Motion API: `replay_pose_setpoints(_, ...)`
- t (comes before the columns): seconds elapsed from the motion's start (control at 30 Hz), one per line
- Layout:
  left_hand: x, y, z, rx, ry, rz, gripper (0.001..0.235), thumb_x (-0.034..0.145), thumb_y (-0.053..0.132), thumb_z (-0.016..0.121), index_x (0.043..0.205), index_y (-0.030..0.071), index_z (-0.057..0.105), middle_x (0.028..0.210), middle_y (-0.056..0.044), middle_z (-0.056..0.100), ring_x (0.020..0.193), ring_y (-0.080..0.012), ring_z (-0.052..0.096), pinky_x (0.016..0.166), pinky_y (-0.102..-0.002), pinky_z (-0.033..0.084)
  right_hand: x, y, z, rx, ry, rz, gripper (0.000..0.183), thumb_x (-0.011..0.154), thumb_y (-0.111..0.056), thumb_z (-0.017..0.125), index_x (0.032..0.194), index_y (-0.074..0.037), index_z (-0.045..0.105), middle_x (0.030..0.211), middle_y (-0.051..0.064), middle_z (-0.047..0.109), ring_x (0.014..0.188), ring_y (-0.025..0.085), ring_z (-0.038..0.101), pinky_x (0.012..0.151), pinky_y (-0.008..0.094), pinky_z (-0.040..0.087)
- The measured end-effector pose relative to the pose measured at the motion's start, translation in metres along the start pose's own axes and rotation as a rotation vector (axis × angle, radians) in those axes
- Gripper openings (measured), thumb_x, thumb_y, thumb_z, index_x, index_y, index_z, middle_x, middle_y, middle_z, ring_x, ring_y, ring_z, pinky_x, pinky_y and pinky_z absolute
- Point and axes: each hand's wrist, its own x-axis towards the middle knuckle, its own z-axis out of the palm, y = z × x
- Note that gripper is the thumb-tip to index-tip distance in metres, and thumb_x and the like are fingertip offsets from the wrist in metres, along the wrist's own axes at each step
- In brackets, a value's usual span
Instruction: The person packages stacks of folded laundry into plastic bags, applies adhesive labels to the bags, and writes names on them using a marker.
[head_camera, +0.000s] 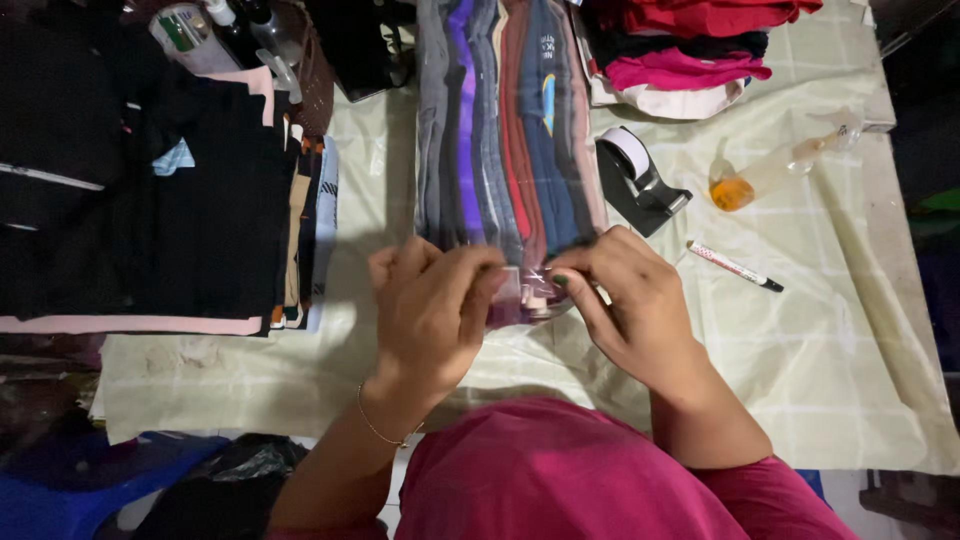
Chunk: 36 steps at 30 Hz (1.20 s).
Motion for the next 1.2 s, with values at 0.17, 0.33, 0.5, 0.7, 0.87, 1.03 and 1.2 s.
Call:
replay_pose_setpoints(0.17,0.003,0.009,-0.001,0.324,0.174,0.136,0.011,0.104,0.028,0.059,0.099,0.027,0.068,0.083,0.005,0.06,0.084,-0.0248,0.054,0.08,-0.043,0.033,0.004,-0.001,0.002,-0.053,0.011,-0.005,0.009,0.093,0.0,0.069,0.098,-0.004,0.075,0.069,0.008,0.062,0.06,0.029,0.057,0.061,0.04,0.053)
replay_pose_setpoints(0.33,-0.025,0.02,0.011,0.677,0.262,0.225,0.013,0.102,0.029,0.066,0.092,0.035,0.07,0.094,0.014,0.068,0.099,-0.0179,0.059,0.089,-0.048,0.028,0.0,-0.003,0.001,-0.084,0.023,-0.012,0.01,0.095,0.002,0.067,0.099,-0.003,0.075,0.069,0.012,0.061,0.06,0.032,0.06,0.058,0.042,0.055)
replay_pose_setpoints(0.5,-0.059,0.044,0.026,0.939,-0.397,-0.027,0.117,0.085,0.105,0.033,0.167,0.022,0.028,0.173,0.004,0.024,0.158,-0.0174,0.018,0.115,-0.071,0.013,-0.011,0.008,-0.009,-0.098,-0.073,0.079,0.018,0.1,-0.017,0.067,0.112,-0.004,0.073,0.104,0.013,0.057,0.097,0.025,0.06,0.082,0.033,0.049)
replay_pose_setpoints(0.7,-0.086,0.019,0.062,0.561,-0.216,-0.147,0.135,0.077,0.104,0.059,0.164,0.008,0.02,0.162,-0.04,0.009,0.141,-0.0785,0.012,0.115,-0.087,0.024,-0.028,0.186,-0.048,-0.427,-0.014,0.444,0.016,0.106,-0.014,0.068,0.115,-0.008,0.08,0.104,0.017,0.064,0.069,0.024,0.065,0.079,0.039,0.05)
replay_pose_setpoints(0.87,-0.08,-0.02,0.083,0.41,0.18,0.052,0.129,0.072,0.089,0.079,0.162,0.01,0.028,0.164,-0.031,0.009,0.141,-0.069,0.029,0.111,-0.08,0.04,-0.068,0.264,-0.036,-0.05,-0.059,1.006,0.025,0.098,-0.025,0.069,0.116,-0.009,0.077,0.104,0.008,0.073,0.082,0.017,0.066,0.074,0.033,0.054)
replay_pose_setpoints(1.03,-0.062,-0.066,0.083,0.254,0.37,0.26,0.1,0.082,0.071,0.076,0.147,0.0,0.049,0.15,-0.033,0.031,0.126,-0.0667,0.046,0.101,-0.073,0.05,-0.083,0.276,-0.03,0.273,0.146,1.151,0.02,0.095,-0.023,0.073,0.112,-0.014,0.076,0.093,0.0,0.062,0.074,0.008,0.062,0.059,0.022,0.058)
replay_pose_setpoints(1.2,-0.027,-0.101,0.056,0.104,0.251,0.393,0.104,0.084,0.073,0.074,0.148,-0.005,0.047,0.15,-0.035,0.031,0.128,-0.0686,0.043,0.104,-0.075,0.043,-0.086,0.291,-0.023,0.373,0.171,1.156,0.013,0.084,-0.02,0.076,0.095,-0.013,0.074,0.075,-0.001,0.056,0.067,0.01,0.054,0.055,0.023,0.052)
